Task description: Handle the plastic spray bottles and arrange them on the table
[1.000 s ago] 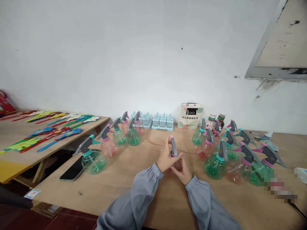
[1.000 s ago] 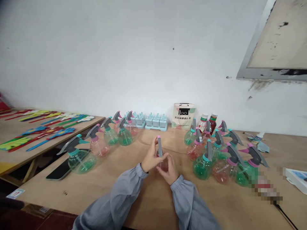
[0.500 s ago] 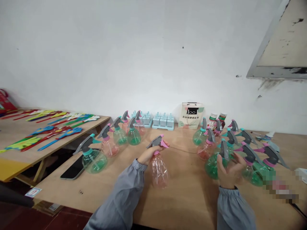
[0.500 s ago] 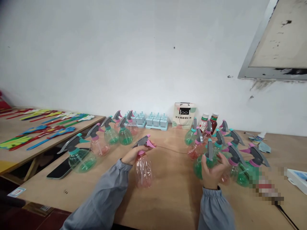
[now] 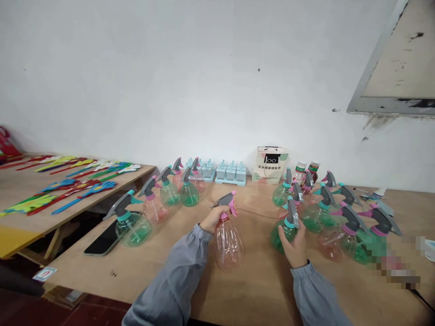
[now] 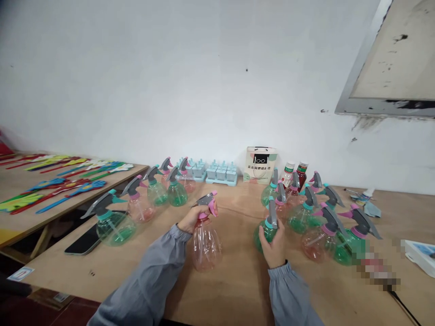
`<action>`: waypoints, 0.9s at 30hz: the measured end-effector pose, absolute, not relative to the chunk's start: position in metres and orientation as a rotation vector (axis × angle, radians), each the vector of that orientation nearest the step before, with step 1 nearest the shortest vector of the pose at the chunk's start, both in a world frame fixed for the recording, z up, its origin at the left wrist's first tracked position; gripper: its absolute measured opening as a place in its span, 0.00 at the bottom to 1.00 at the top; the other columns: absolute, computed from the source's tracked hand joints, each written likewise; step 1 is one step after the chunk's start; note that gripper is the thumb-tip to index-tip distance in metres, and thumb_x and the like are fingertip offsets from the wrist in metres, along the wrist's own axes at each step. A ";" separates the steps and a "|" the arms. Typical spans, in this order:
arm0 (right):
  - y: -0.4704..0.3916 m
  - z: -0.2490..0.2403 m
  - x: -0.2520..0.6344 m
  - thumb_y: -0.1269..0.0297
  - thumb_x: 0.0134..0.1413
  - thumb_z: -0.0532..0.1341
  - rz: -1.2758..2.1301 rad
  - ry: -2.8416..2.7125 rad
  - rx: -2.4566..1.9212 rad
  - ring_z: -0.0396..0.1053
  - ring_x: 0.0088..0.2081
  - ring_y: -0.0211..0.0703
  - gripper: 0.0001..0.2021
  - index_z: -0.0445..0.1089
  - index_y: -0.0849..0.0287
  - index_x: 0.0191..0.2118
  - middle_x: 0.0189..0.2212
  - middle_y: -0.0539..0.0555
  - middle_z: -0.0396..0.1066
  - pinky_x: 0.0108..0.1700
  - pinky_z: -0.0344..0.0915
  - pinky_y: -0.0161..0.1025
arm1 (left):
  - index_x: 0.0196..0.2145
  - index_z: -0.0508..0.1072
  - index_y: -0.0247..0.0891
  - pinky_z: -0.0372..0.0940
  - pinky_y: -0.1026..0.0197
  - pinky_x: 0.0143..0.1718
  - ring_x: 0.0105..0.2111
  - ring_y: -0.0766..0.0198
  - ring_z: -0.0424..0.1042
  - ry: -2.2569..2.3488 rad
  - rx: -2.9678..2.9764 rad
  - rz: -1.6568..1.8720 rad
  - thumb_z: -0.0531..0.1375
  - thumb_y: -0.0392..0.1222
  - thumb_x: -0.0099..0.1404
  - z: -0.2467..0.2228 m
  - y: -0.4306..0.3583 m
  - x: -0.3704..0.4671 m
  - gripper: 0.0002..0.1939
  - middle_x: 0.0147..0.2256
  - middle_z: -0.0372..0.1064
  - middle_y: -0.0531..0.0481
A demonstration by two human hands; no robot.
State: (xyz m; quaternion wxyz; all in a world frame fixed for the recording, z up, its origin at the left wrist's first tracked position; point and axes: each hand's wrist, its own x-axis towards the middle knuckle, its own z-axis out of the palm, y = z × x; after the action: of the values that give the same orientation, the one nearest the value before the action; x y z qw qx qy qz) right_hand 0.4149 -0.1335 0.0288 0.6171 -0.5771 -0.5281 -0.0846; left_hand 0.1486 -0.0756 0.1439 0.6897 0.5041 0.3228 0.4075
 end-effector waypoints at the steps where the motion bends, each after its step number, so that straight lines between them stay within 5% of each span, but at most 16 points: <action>1: -0.133 0.026 0.412 0.47 0.56 0.61 -0.172 -1.237 -1.317 0.69 0.49 0.54 0.29 0.60 0.59 0.57 0.47 0.62 0.69 0.52 0.66 0.53 | 0.38 0.78 0.34 0.42 0.69 0.14 0.13 0.79 0.43 0.713 1.137 0.892 0.56 0.37 0.39 0.144 -0.076 0.150 0.25 0.23 0.71 0.54; 27: -0.128 0.008 0.410 0.48 0.57 0.62 -0.066 -1.344 -1.325 0.70 0.52 0.56 0.28 0.62 0.61 0.56 0.49 0.64 0.71 0.55 0.66 0.56 | 0.37 0.76 0.34 0.43 0.69 0.14 0.12 0.78 0.44 0.738 1.109 0.908 0.58 0.37 0.39 0.147 -0.061 0.152 0.23 0.23 0.71 0.53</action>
State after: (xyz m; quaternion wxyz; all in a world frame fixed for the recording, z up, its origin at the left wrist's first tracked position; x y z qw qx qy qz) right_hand 0.4096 -0.1285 0.0080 0.5863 -0.5684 -0.5765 -0.0284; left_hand 0.1523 -0.0606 0.1474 0.6924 0.4962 0.3303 0.4064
